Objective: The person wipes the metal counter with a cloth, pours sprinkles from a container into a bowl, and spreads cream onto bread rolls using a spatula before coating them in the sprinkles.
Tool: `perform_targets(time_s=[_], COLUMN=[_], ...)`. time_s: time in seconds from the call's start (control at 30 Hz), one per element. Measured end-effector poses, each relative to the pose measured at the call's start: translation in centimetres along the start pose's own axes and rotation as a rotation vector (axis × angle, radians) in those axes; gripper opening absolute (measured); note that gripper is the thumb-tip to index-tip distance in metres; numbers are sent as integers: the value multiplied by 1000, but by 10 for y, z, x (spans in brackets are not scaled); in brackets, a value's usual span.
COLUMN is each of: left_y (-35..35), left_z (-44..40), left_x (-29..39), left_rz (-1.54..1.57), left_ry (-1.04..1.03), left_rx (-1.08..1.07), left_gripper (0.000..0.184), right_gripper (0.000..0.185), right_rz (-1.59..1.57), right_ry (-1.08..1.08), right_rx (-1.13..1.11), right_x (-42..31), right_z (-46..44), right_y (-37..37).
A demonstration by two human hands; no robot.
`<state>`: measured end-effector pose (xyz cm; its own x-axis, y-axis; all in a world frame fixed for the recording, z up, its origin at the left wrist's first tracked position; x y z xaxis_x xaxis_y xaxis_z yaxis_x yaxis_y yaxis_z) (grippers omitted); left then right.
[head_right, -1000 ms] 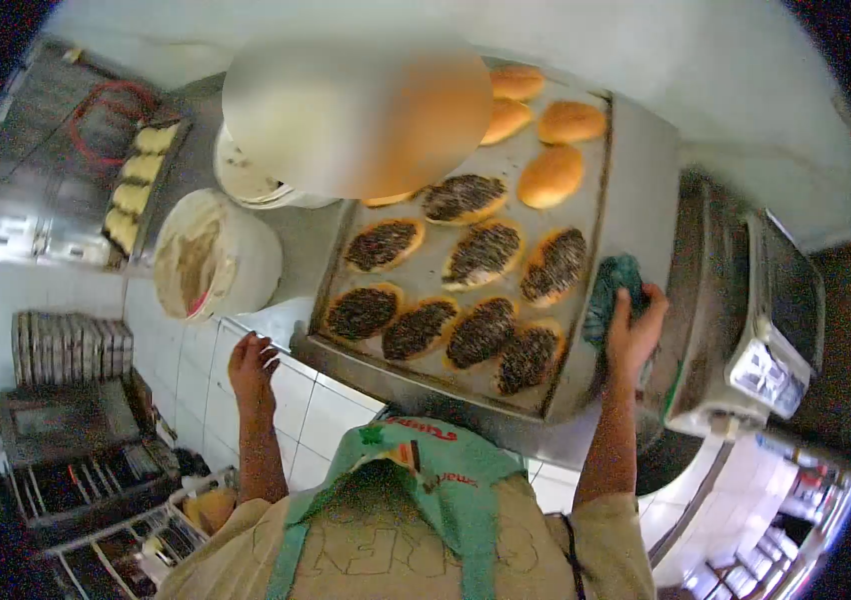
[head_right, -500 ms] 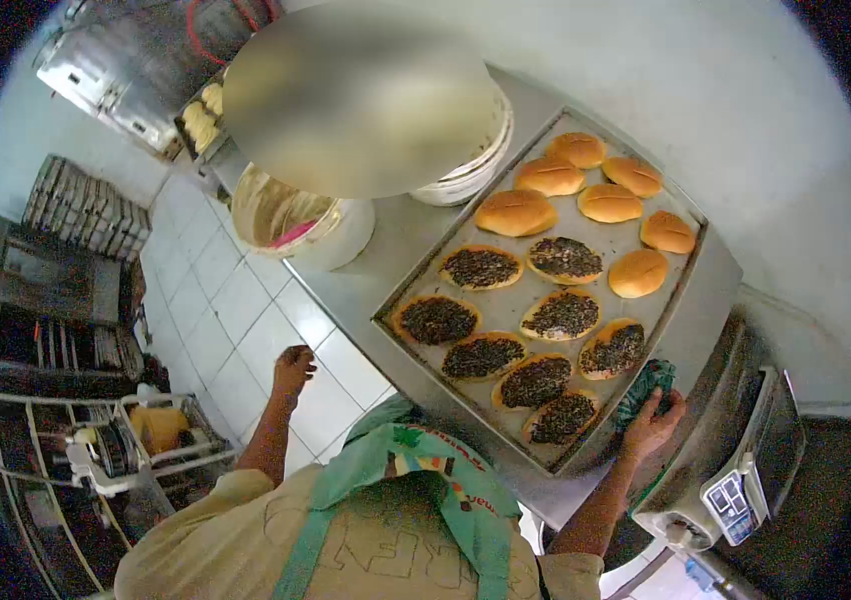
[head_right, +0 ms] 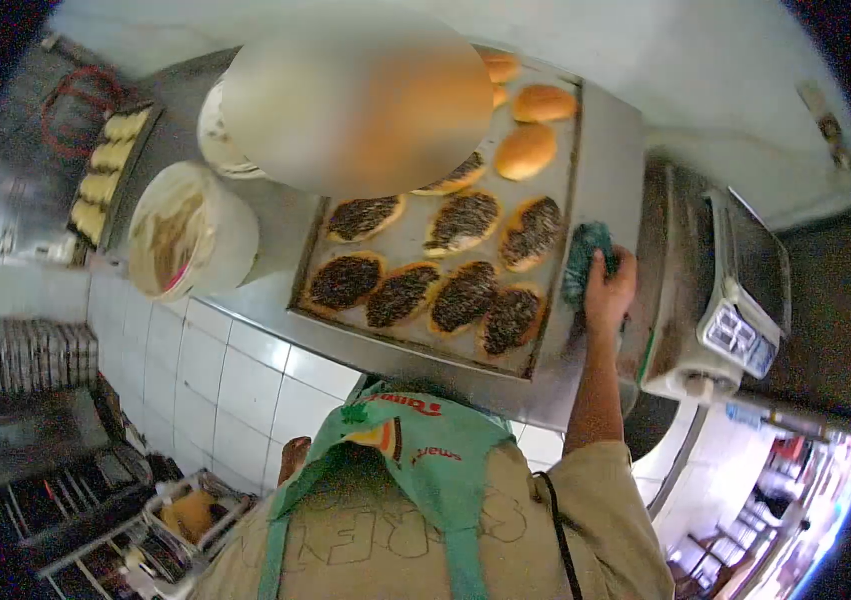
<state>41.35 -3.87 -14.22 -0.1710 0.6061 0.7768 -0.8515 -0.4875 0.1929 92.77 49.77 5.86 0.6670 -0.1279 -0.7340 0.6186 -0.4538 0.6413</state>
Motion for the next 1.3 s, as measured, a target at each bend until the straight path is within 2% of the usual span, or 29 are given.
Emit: perform_targets(time_s=[0.07,0.13,0.27,0.3,0.33,0.4,0.43,0.53,0.63,0.7,0.73,0.8,0.87,0.93,1.0,1.07,1.17,1.3], left_y=[2,-13,3,2,2,3,1,-3,4,7,-6,-5,22,8,-1,1,23,16], left_z=[-9,-10,-36,-35,-38,-44,-43,-31,-32,-26,-12,-12,-34,-17,-10,-12,-37,-34], left_x=[15,51,56,62,63,68,69,69,61,51,68,48,-28,26,50,37,-27,-14], left_rz=[-56,93,199,-11,39,140,-62,43,-141,-116,-49,25,40,149,210,220,169,129], left_ry=[-29,123,0,-18,-7,14,-4,-32,1,50,98,152,169,207,180,91,90,107], left_rx=[-10,184,119,120,93,44,57,52,-15,19,89,140,109,103,89,63,97,158], left_gripper=[10,8,25,31,31,32,31,28,24,23,22,22,23,22,22,23,24,26], right_gripper=[32,33,31,29,27,21,20,19,19,19,19,19,19,20,20,20,19,19], right_rz=[25,19,-76,-46,-19,-18,-30,-15,-32,-47,-50,-38,-10,-24,-31,-26,-9,-28], right_ry=[11,0,59,104,150,112,75,77,115,122,122,123,125,130,113,114,133,164], right_rx=[9,22,57,53,49,-4,-6,4,-2,0,8,26,43,27,26,33,53,54], right_x=[0,-3,-21,-19,-18,-14,-15,-10,-11,-11,-12,-16,-17,-16,-18,-17,-16,-10], right_z=[0,3,4,3,2,1,1,1,1,1,2,3,3,2,3,3,3,0], right_y=[0,1,5,4,4,5,5,3,0,3,4,5,5,6,6,5,4,1])
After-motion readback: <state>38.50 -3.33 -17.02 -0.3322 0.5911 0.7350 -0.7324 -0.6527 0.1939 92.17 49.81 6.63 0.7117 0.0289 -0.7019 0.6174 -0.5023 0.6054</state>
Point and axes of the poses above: each hand's wrist, its own z-axis away from the middle knuckle, its own y-axis out of the back of the hand, x = y × z, the point moved 3 cm from there along -z, towards the middle knuckle, and after that the axes turned 13 degrees about -y, right-handed, at the moved point
